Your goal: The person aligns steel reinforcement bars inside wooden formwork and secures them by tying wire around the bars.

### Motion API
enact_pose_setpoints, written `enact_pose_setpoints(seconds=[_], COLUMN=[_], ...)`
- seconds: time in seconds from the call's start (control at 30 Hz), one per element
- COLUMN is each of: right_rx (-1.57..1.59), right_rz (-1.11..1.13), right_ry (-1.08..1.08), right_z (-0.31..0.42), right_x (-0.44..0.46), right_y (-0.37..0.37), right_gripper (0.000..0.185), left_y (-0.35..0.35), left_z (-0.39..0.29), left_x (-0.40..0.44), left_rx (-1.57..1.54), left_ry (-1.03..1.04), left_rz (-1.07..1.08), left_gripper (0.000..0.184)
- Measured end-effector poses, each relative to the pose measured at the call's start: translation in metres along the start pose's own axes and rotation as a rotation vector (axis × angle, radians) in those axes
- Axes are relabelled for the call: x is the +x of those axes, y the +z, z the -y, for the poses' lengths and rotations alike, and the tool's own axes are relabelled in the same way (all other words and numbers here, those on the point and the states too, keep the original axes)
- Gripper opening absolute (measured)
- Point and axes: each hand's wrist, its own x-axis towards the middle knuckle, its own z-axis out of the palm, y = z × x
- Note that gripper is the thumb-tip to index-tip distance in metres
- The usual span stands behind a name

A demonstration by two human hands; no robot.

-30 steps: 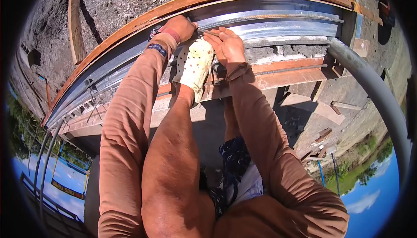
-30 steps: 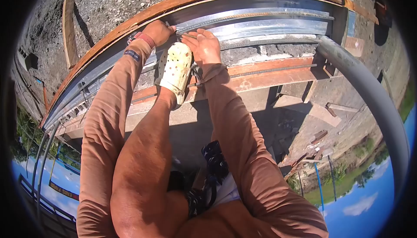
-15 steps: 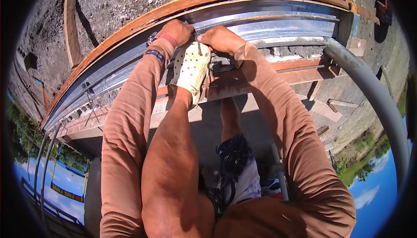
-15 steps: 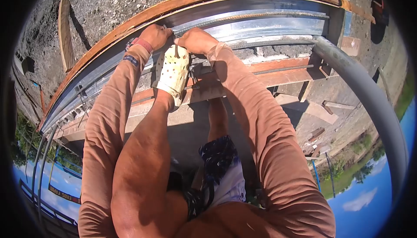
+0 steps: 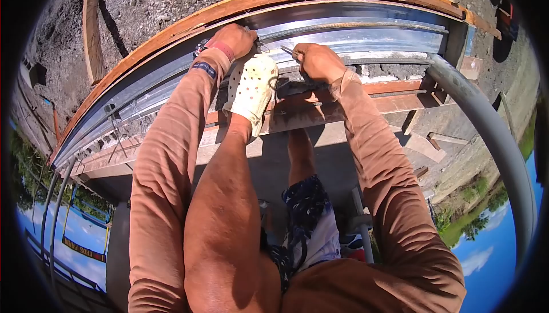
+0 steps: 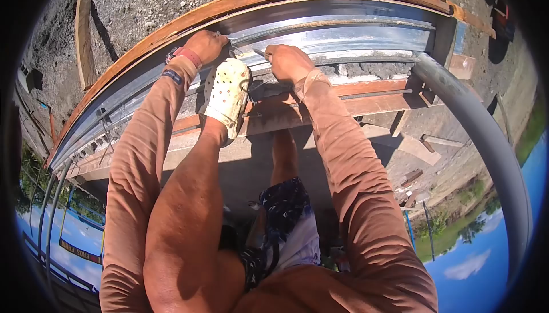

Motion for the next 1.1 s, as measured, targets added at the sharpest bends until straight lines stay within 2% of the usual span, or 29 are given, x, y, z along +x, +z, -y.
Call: enact_pose_setpoints(seconds=[0.07,0.2,0.3,0.33,0.5,0.57,0.6,0.77,0.8,0.83,0.9,0.97,1.03,1.07,1.1], right_rx=[-0.009,0.055,0.252,0.320,0.466,0.508,0.487,0.390,0.390,0.379,0.373,0.337,0.330,0.279,0.228], right_rz=[-0.034,-0.053,-0.126,-0.128,-0.223,-0.233,-0.264,-0.300,-0.299,-0.311,-0.320,-0.300,-0.295,-0.297,-0.298], right_ry=[-0.133,-0.161,-0.107,-0.023,0.124,0.137,0.144,0.155,0.155,0.144,0.135,0.126,0.097,0.076,0.053], right_z=[-0.006,0.006,0.012,0.016,0.031,0.034,0.038,0.044,0.043,0.042,0.043,0.043,0.044,0.046,0.048], right_x=[0.002,0.010,0.019,0.019,0.018,0.020,0.019,0.015,0.015,0.016,0.015,0.015,0.015,0.016,0.017], right_y=[0.010,0.022,0.032,0.033,0.045,0.048,0.048,0.034,0.034,0.034,0.034,0.029,0.024,0.021,0.019], right_gripper=[0.014,0.016,0.020,0.025,0.032,0.033,0.032,0.028,0.028,0.028,0.027,0.026,0.027,0.027,0.028], left_y=[0.005,0.002,0.002,0.003,0.003,0.016,0.009,0.001,-0.002,-0.010,-0.021,-0.021,-0.020,-0.018,-0.021], left_z=[0.004,0.001,0.003,0.004,0.005,0.012,0.010,0.013,0.016,0.014,0.009,0.008,0.012,0.012,0.008], left_x=[0.002,-0.002,0.001,0.001,0.000,0.004,0.000,0.003,-0.003,-0.009,-0.023,-0.031,-0.030,-0.031,-0.036], left_rx=[0.046,-0.034,-0.014,0.016,0.046,-0.017,0.014,-0.171,-0.105,-0.105,0.050,-0.019,0.029,0.026,-0.418], left_ry=[0.041,0.001,-0.002,0.024,0.028,0.089,0.111,-0.212,-0.127,-0.128,-0.292,-0.368,-0.289,-0.291,-0.400], left_rz=[-0.037,-0.049,-0.067,-0.053,-0.003,-0.182,-0.171,-0.021,-0.018,-0.016,0.046,-0.035,0.178,0.174,0.157], left_gripper=[0.030,0.029,0.028,0.028,0.029,0.024,0.024,0.043,0.037,0.037,0.027,0.021,0.019,0.019,0.020])
